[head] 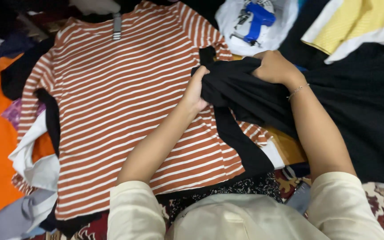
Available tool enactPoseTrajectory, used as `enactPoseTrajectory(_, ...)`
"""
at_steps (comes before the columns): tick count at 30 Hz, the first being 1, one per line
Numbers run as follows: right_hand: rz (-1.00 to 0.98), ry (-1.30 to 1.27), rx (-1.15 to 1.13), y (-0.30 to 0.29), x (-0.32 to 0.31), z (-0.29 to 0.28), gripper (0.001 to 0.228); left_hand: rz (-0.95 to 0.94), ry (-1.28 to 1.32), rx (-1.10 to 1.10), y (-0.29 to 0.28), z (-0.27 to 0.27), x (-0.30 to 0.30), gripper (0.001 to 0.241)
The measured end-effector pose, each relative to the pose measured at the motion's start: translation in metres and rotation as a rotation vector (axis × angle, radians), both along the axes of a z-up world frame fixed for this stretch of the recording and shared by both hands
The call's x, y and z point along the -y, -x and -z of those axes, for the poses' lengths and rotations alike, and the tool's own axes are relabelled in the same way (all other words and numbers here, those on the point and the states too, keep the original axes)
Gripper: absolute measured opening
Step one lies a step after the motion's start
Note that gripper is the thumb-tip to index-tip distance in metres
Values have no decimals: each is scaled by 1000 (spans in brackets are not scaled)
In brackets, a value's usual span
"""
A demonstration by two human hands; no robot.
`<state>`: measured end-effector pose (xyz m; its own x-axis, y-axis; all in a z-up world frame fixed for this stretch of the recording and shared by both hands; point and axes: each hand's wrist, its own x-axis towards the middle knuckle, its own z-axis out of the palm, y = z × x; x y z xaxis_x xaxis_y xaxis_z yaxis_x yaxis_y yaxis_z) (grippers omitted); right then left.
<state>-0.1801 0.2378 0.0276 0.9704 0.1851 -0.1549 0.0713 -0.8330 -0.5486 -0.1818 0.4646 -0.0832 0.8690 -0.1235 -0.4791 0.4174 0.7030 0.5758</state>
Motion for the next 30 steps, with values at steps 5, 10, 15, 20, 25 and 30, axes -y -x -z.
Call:
enactPoseTrajectory(5, -134, 15, -57, -22, -46, 2, 48, -27, 70, -41, 8, -23, -49, 35)
enactPoseTrajectory(10, -281, 6, -66, -32, -83, -10, 51, -71, 81, -60, 23, -47, -97, 32)
enactPoseTrajectory(15, -477, -161, -100, -40, -90, -26, 32, 9, 159, 11, 29, -84, -148, 28)
enactPoseTrajectory(20, -300, -434, -346, -41, -75, -23, 71, 99, -384, -37, 42, -118, -170, 53)
enactPoseTrajectory(25, -269, -714, -436, -92, -33, 33, 16, 298, -990, -44, 39, -132, -180, 74)
enactPoseTrajectory(30, -91, -660, -335, -96, -37, -5, 30, 184, -1253, 82, 1, -110, -206, 62)
